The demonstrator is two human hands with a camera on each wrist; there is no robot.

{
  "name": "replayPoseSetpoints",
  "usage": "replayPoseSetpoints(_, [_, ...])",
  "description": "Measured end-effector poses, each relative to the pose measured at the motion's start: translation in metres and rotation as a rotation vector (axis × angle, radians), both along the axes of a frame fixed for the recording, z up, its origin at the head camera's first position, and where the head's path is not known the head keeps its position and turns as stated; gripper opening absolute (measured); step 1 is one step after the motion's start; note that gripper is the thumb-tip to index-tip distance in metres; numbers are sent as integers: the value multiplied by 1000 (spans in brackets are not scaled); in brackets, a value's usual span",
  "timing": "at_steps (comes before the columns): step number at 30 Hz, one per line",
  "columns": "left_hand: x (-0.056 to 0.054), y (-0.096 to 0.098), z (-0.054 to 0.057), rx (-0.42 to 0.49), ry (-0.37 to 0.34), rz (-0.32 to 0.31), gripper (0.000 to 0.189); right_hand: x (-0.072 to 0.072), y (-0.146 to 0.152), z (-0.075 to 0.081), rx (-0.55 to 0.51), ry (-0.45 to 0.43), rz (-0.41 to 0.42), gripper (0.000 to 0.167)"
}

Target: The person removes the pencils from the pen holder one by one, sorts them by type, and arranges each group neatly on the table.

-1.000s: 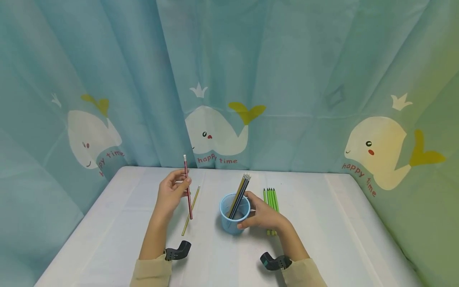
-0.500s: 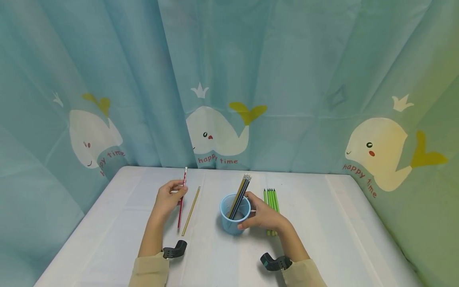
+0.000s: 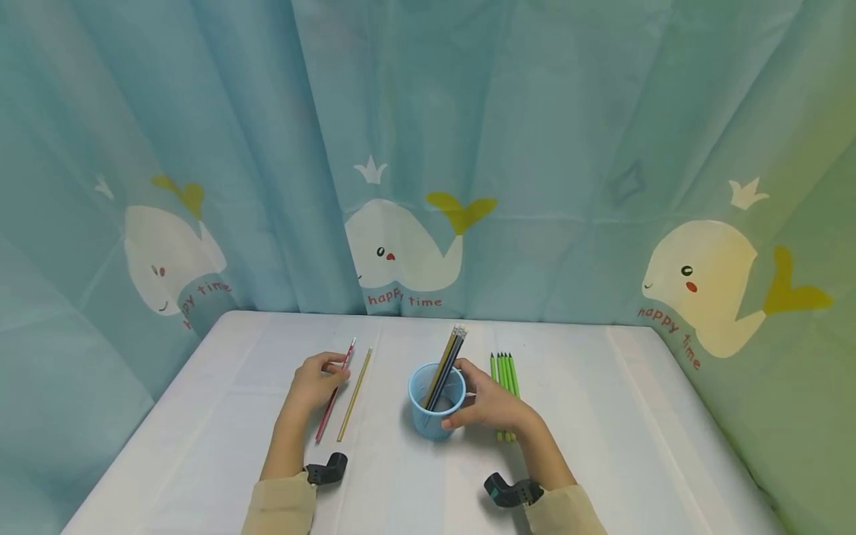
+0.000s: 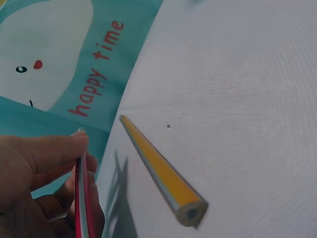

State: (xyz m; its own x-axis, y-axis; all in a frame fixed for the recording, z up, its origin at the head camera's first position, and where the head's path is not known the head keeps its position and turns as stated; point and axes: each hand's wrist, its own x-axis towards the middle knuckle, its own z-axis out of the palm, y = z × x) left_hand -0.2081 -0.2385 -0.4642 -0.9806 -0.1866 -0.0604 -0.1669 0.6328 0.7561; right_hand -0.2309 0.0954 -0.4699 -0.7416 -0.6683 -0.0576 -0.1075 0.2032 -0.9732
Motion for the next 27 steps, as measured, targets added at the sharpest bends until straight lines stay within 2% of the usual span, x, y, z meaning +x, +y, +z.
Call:
replayPoseSetpoints(17, [1, 4, -8, -53, -19, 18, 36, 1, 0, 2, 3, -5, -4, 78])
replayPoseSetpoints(22, [1, 5, -2, -47, 8, 9, 34, 1, 0, 2, 6, 0, -5, 78])
replayPoseSetpoints(27, [3, 10, 11, 11, 42, -21, 35, 1, 0, 1, 7, 4, -7, 78])
